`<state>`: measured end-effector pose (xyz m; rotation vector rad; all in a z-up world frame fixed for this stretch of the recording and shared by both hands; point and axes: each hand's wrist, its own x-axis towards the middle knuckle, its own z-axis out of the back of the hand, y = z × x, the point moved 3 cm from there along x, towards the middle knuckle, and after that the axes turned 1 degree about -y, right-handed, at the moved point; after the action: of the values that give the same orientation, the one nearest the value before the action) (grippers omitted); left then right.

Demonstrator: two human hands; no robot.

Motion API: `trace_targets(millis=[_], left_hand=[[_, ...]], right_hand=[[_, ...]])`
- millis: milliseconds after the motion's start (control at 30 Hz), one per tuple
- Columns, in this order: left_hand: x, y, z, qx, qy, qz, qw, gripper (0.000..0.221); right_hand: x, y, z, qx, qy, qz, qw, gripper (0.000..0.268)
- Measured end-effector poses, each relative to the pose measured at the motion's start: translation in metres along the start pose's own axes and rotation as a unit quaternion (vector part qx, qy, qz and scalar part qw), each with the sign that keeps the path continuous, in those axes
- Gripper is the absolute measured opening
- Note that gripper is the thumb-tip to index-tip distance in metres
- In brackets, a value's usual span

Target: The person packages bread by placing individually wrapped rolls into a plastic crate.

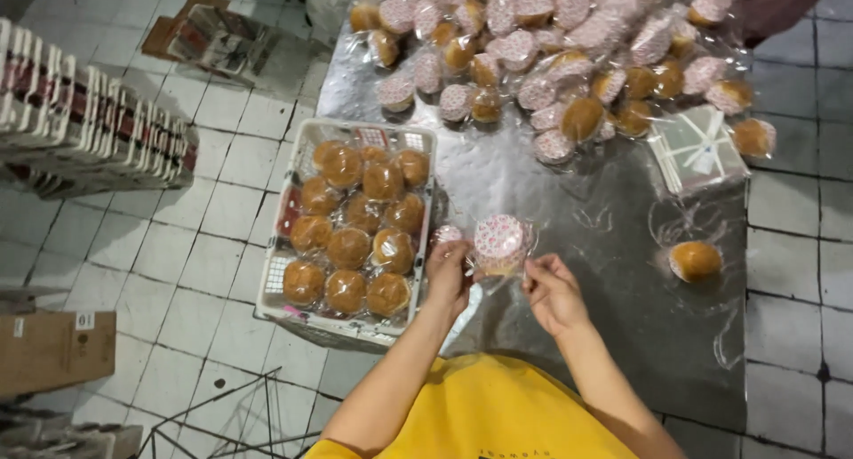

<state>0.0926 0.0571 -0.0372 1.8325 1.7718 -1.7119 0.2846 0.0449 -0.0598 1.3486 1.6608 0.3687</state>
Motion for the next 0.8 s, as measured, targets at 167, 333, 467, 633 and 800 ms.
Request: trace_targets(millis=[167, 333, 467, 633, 800], left_hand=[[-0.012, -0.018, 0.017, -0.144, 0.087, 0.148, 0.975, 0.044], [0.0, -0.08, 0.067, -0.143, 0.137, 0.095, 0.976, 0.034], [-0.006, -0.18, 0.105, 0.275, 0.01, -0.382, 0.882, 0.072], [0.099, -0.201, 0.166, 0.648, -0.017, -0.571, 0.505, 0.075], [0.101, -0.198, 0.167, 0.758, 0.077, -0.442, 0.474, 0.072]], right_hand=[[-0.014, -0.018, -0.047, 0.01, 0.057, -0.026, 0.998, 0.032], [0.085, -0.067, -0.024, -0.224, 0.089, 0.059, 0.969, 0.018], [0.115, -0.091, -0.05, -0.754, 0.051, 0.152, 0.637, 0.075], [0.084, -0.142, -0.061, -0.794, 0.099, 0.104, 0.59, 0.103], [0.056, -0.13, -0.097, -0.793, 0.068, 0.209, 0.568, 0.1]])
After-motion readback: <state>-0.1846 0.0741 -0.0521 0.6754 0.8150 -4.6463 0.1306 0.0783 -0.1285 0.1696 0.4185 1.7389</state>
